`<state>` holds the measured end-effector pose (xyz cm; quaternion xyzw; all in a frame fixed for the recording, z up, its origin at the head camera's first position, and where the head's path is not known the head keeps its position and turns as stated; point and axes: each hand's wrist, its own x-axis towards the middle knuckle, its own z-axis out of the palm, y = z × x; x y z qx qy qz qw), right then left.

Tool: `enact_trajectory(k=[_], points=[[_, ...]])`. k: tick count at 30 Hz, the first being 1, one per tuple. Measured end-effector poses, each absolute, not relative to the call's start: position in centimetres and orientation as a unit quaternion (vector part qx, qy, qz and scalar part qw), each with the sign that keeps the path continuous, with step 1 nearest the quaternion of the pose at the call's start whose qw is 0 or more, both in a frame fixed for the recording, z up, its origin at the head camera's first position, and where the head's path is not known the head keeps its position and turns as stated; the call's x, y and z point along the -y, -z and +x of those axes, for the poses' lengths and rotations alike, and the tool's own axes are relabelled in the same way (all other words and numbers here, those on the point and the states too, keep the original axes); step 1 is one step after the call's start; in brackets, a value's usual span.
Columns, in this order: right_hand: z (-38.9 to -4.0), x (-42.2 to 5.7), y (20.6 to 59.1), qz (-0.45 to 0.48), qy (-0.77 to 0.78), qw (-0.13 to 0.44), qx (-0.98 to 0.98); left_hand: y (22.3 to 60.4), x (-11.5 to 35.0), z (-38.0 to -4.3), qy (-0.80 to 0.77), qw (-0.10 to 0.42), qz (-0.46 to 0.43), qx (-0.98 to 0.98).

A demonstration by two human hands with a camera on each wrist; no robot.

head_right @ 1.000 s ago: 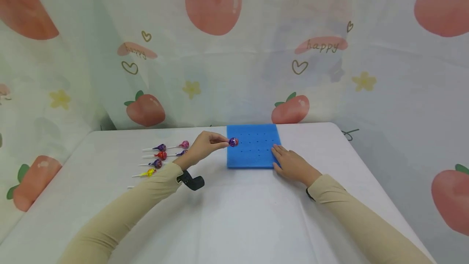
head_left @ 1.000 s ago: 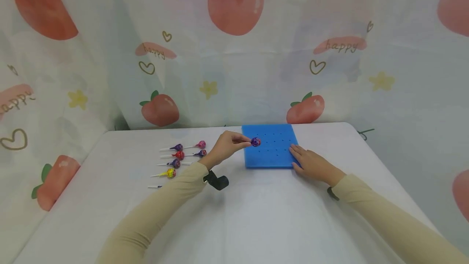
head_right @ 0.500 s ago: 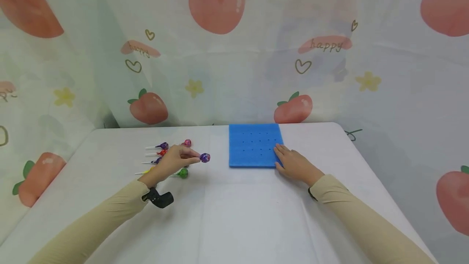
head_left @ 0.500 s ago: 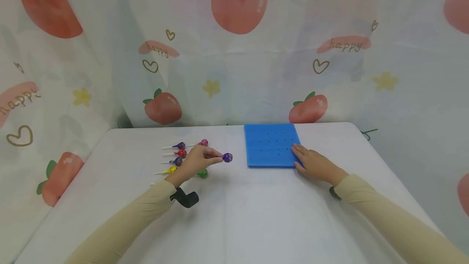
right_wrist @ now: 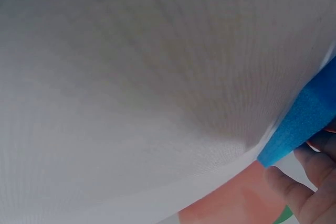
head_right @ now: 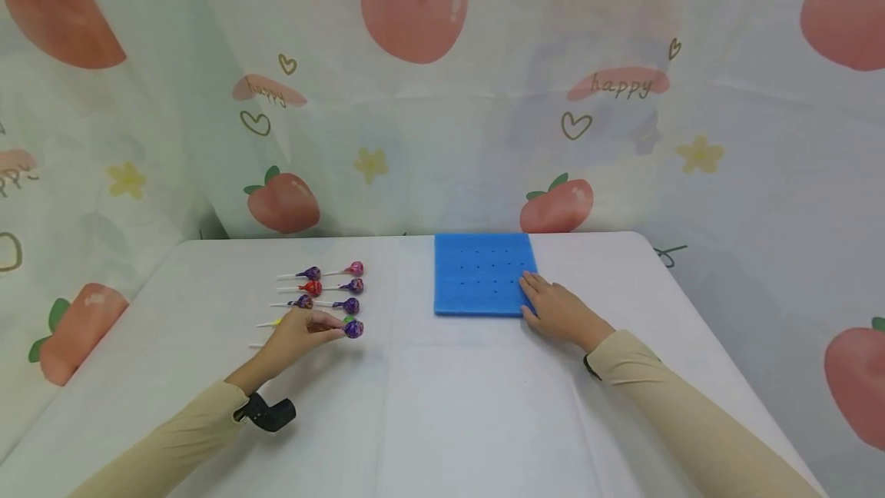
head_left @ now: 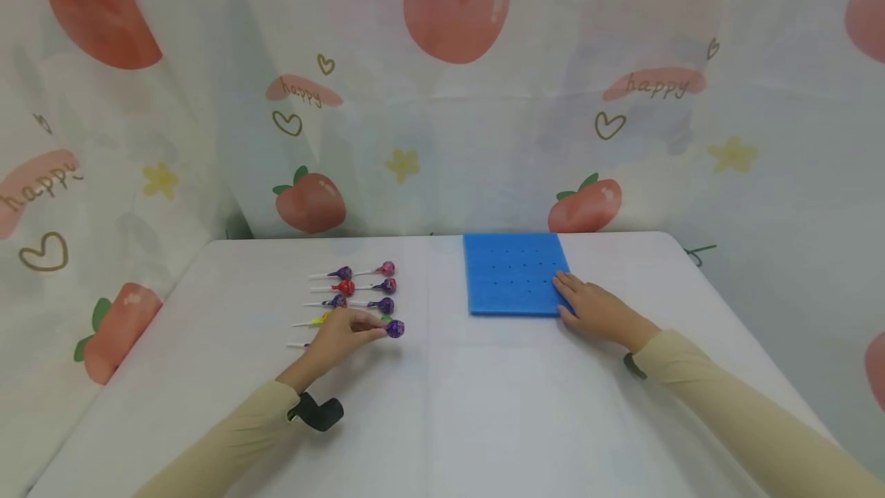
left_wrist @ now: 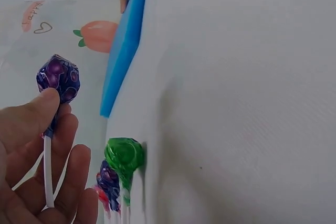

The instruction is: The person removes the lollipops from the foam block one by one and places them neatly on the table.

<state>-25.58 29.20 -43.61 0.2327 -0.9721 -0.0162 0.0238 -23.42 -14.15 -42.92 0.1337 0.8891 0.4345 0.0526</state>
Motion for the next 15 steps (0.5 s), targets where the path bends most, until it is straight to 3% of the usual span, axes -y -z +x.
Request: enact_trajectory(k=[15], points=[[-25.7,-29.3,43.6,0.233,0.019,0.021,0.972,44.7,15.1,-22.8,-0.303,0.008,0.156,-0.94]])
